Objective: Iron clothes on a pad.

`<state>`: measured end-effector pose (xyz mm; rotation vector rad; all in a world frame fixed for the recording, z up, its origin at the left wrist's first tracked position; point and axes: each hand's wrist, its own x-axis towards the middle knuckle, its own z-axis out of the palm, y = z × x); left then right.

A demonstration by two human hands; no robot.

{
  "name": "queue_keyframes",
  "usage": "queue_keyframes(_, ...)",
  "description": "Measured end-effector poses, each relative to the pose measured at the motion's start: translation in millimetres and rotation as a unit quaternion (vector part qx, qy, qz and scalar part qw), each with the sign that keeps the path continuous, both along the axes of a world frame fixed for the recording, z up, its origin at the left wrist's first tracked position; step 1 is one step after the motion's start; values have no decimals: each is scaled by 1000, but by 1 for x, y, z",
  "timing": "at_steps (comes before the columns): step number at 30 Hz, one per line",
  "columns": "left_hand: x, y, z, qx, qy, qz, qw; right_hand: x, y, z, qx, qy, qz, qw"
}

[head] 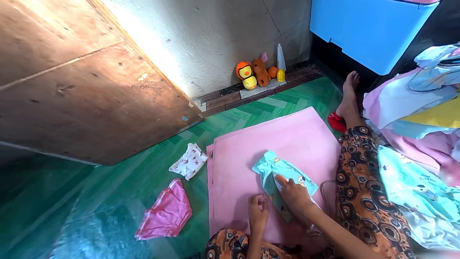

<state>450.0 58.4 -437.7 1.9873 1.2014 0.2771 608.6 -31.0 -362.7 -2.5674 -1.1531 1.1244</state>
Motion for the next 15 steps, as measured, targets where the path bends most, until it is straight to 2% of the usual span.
queue_keyframes(6, 1, -1, 3, -17, 12, 6, 1000, -24, -22, -1, -12, -3, 17, 1000)
queue_keyframes(15, -1, -1, 1, -13, -4, 5, 1000, -19, 28, 5, 1, -6, 13, 1000)
